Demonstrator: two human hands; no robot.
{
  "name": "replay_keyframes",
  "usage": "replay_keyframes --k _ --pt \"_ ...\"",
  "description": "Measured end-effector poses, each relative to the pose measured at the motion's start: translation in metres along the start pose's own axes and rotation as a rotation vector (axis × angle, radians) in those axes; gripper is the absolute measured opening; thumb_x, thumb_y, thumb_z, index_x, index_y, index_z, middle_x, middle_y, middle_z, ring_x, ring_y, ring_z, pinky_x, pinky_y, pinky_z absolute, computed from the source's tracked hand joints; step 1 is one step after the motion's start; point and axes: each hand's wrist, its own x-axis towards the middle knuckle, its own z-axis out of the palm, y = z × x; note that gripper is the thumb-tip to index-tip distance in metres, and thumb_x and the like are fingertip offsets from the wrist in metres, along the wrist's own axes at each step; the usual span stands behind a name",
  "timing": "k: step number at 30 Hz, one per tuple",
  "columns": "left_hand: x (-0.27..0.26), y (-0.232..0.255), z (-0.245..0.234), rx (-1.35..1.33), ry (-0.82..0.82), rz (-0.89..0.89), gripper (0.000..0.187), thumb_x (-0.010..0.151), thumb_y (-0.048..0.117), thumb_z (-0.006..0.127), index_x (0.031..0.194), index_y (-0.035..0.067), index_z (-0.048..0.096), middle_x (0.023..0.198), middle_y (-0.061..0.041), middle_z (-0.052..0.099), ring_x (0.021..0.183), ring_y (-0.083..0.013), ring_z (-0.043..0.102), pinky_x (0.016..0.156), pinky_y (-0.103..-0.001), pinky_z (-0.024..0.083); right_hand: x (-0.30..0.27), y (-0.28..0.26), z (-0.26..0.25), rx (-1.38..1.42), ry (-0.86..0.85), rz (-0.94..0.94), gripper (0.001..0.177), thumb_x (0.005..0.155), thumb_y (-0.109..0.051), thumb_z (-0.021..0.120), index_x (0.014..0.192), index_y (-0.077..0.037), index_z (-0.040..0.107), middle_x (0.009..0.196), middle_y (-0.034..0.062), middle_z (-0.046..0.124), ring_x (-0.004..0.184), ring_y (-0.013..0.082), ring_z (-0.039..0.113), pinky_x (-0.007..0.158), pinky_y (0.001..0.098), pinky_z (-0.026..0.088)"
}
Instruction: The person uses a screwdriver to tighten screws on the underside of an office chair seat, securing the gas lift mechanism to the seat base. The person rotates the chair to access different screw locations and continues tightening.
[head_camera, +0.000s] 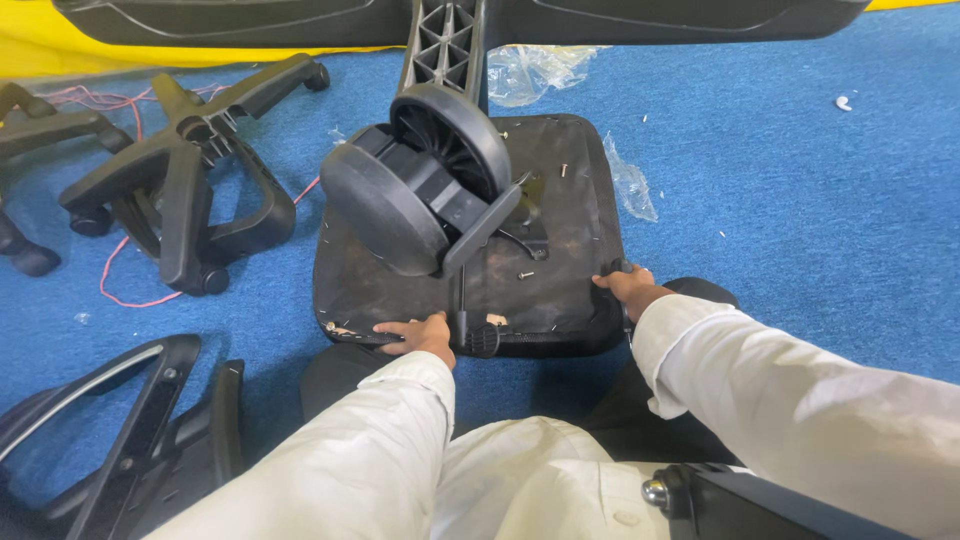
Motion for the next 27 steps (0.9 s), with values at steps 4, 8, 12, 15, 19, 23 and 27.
replay_keyframes --k 4,8,12,15,19,23,27 --pt "0.006 -0.005 0.009 0.076 0.04 0.039 0.134 0.086 0.037 0.082 0.159 0.023 -0.03 0.171 -0.021 -0.014 0.156 -0.0466 0.016 0.125 -0.054 0.026 -0.014 0.004 0.008 -0.016 0.136 -0.007 0.082 0.079 -0.019 0.089 0.149 -0.006 0.048 0.142 0.0195 0.059 0.131 0.0356 0.058 0.106 0.0472 0.049" --pt "0.032 -0.012 0.016 0.086 0.018 0.073 0.134 0.087 0.037 0.08 0.159 0.023 -0.032 0.17 -0.023 -0.017 0.156 -0.0487 0.017 0.124 -0.057 0.027 -0.05 0.002 0.011 -0.065 0.207 -0.017 0.069 0.081 -0.023 0.086 0.141 -0.006 0.058 0.132 0.0214 0.067 0.125 0.04 0.063 0.104 0.0486 0.049" --pt "0.076 -0.016 0.014 0.202 0.013 0.14 0.14 0.085 0.042 0.083 0.153 0.019 -0.037 0.165 -0.029 -0.026 0.157 -0.0483 0.005 0.124 -0.059 0.021 -0.107 0.009 0.024 -0.023 0.281 -0.094 0.061 0.083 -0.028 0.085 0.133 -0.003 0.061 0.126 0.0247 0.069 0.12 0.0428 0.065 0.103 0.0496 0.048" --pt "0.099 -0.014 0.003 0.41 -0.002 0.256 0.126 0.09 0.05 0.081 0.149 0.017 -0.026 0.158 -0.036 -0.032 0.156 -0.0542 -0.014 0.12 -0.064 0.016 -0.136 0.014 0.036 -0.03 0.356 -0.045 0.06 0.082 -0.027 0.085 0.131 -0.003 0.06 0.125 0.0252 0.067 0.119 0.0444 0.063 0.102 0.0506 0.048" --pt "0.084 -0.006 -0.021 0.253 -0.054 0.175 0.133 0.086 0.041 0.08 0.162 0.021 -0.028 0.166 -0.027 -0.025 0.157 -0.0493 0.011 0.125 -0.059 0.025 -0.157 0.023 0.049 -0.025 0.382 -0.065 0.058 0.08 -0.024 0.085 0.13 -0.005 0.062 0.126 0.0243 0.066 0.118 0.0444 0.063 0.101 0.0504 0.048" --pt "0.051 -0.022 -0.03 0.004 0.021 0.282 0.113 0.085 0.034 0.077 0.167 0.022 0.0 0.171 -0.022 -0.009 0.154 -0.0467 0.021 0.124 -0.053 0.026 -0.162 0.024 0.053 -0.024 0.433 -0.125 0.056 0.079 -0.022 0.085 0.128 -0.006 0.063 0.126 0.0233 0.064 0.117 0.0443 0.062 0.1 0.0502 0.048" --pt "0.004 -0.043 -0.019 -0.496 0.176 0.451 0.086 0.095 0.05 0.071 0.159 0.007 0.034 0.164 -0.024 0.034 0.151 -0.0406 0.039 0.123 -0.046 0.034 -0.175 0.024 0.056 -0.056 0.492 -0.253 0.054 0.077 -0.019 0.085 0.126 -0.008 0.064 0.127 0.0224 0.063 0.116 0.0443 0.062 0.099 0.05 0.049"
